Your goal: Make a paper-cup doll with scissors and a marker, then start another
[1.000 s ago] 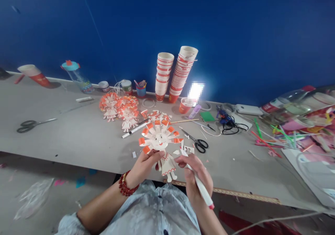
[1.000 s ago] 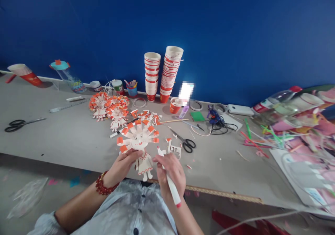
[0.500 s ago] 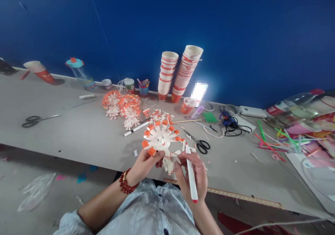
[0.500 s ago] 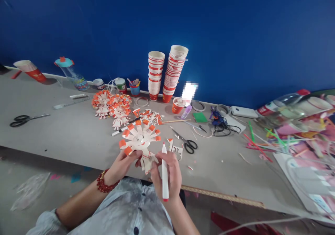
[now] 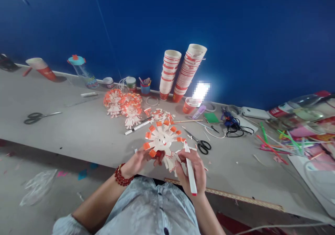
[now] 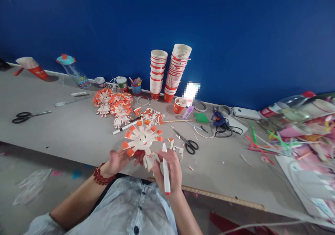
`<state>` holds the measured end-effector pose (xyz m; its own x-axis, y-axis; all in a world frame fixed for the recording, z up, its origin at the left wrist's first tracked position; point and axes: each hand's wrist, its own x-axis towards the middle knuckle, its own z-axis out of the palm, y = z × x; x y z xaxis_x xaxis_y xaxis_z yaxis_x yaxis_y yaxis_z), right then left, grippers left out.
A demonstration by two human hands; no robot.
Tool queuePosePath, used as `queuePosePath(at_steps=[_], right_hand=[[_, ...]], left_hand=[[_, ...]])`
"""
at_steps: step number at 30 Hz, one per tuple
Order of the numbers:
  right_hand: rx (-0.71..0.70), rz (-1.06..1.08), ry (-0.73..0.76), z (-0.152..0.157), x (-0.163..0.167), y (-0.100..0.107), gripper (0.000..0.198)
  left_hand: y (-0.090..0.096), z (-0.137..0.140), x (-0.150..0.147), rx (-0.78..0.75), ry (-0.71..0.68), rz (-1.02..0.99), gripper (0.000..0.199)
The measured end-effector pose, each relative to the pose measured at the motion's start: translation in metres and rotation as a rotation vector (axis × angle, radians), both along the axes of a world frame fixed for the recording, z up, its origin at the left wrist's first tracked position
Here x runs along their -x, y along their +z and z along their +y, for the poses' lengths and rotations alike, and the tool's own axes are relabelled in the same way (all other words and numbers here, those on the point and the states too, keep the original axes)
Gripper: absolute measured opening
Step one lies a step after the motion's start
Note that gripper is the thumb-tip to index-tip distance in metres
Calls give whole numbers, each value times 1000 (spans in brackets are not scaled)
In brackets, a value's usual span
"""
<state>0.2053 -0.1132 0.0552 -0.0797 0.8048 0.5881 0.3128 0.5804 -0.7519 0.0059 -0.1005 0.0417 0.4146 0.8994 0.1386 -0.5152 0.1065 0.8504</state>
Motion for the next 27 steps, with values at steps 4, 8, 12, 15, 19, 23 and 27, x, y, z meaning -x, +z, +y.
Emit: queuePosePath(at_steps=[4,8,12,15,19,23,27], right_hand=[[-21,-71,52,7,-6,-5,38],[-7,-70,32,15,-13,0,40],[-14,-74,44,24,-18,13,42],[-35,-119,120,32,-17,25,42],[-51,-180,198,42,-13,38,38],[9,-166,211,45,-6,41,32],[36,-78,189,43,-7,40,30]], left_hand=[[-7,4,6,282,57,-109,92],[-13,4,18,549,133,-167,87],[-16,11,26,610,131,-145,78],[-3,25,30,398,50,-18,59],[37,43,29,-190,-160,455,39],[59,43,13,-416,-238,761,24],[53,34,-1,-367,-212,830,18]])
